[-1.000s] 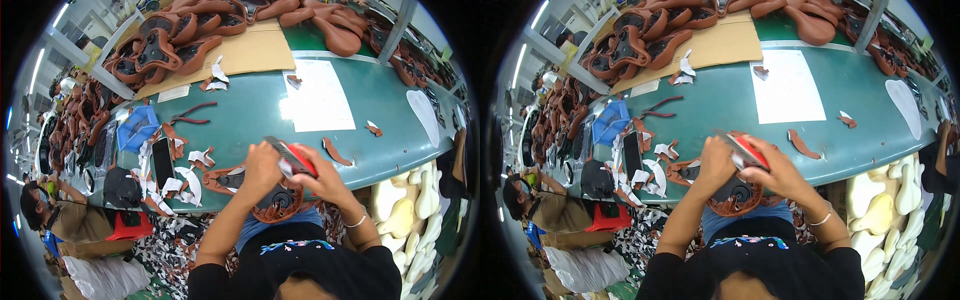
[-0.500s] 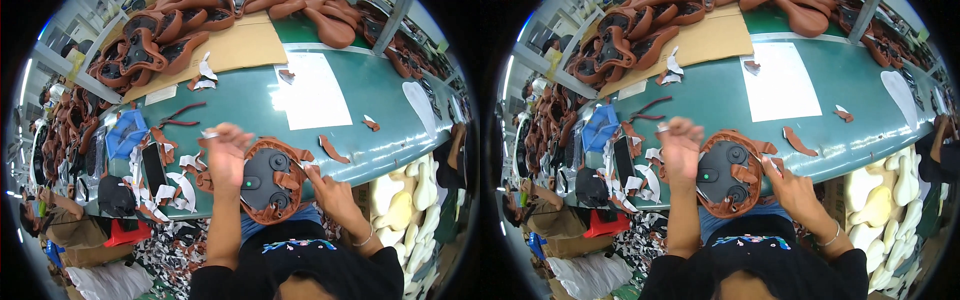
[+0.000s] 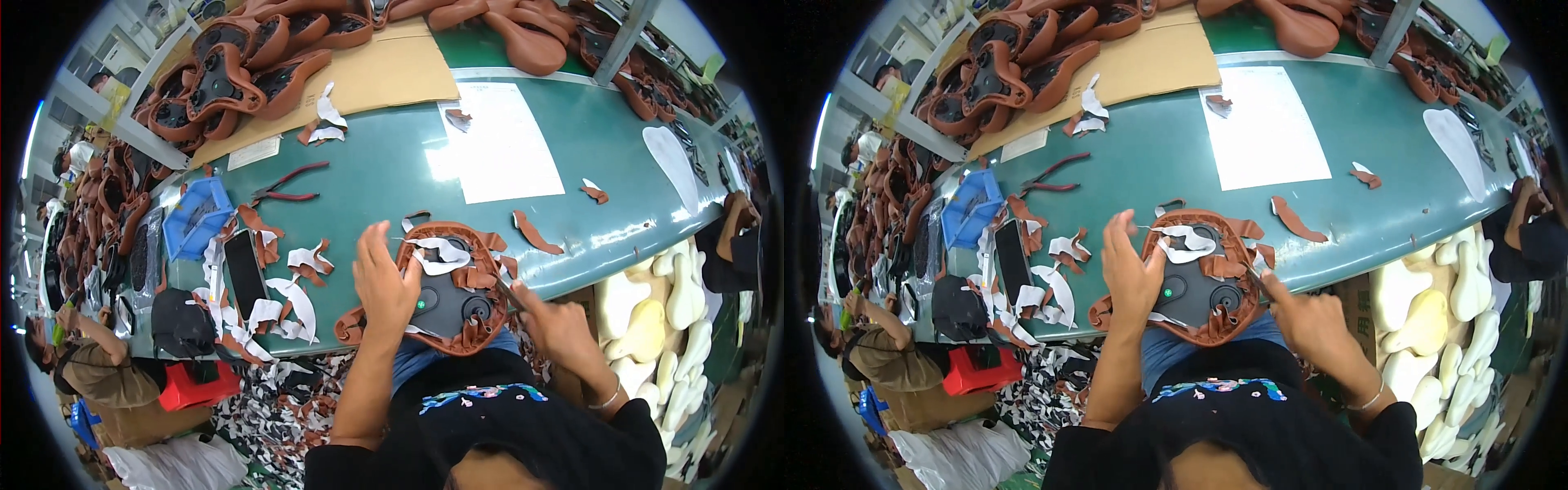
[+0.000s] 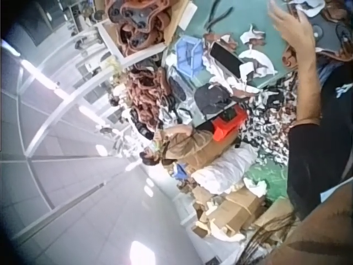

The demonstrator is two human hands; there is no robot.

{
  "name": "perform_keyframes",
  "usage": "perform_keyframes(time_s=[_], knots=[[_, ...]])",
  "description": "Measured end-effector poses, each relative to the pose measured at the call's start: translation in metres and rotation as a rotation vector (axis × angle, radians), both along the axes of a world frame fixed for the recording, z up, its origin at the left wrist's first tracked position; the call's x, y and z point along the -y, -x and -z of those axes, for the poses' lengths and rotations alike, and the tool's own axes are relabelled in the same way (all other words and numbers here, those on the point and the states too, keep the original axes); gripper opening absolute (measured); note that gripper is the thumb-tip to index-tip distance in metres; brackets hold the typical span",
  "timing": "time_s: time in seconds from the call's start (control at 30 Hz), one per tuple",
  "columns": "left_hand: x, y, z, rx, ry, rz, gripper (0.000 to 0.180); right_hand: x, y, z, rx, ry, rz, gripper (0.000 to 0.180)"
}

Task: Trimming excess leather and material from the edges of bicycle seats using a utility knife and pliers.

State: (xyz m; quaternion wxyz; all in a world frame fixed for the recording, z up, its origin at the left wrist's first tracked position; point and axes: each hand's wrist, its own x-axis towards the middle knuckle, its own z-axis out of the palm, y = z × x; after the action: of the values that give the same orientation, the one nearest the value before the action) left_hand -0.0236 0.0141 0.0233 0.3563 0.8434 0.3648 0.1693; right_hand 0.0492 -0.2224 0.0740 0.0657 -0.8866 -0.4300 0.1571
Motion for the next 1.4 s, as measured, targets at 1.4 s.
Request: perform_keyframes(time_s=[1.4], knots=[[0.007,-0.059,0.001,0.385,-0.479,0.486,0.016,-0.037,-0.065,0.010,0.263,-0.339,-0.089,0.042]])
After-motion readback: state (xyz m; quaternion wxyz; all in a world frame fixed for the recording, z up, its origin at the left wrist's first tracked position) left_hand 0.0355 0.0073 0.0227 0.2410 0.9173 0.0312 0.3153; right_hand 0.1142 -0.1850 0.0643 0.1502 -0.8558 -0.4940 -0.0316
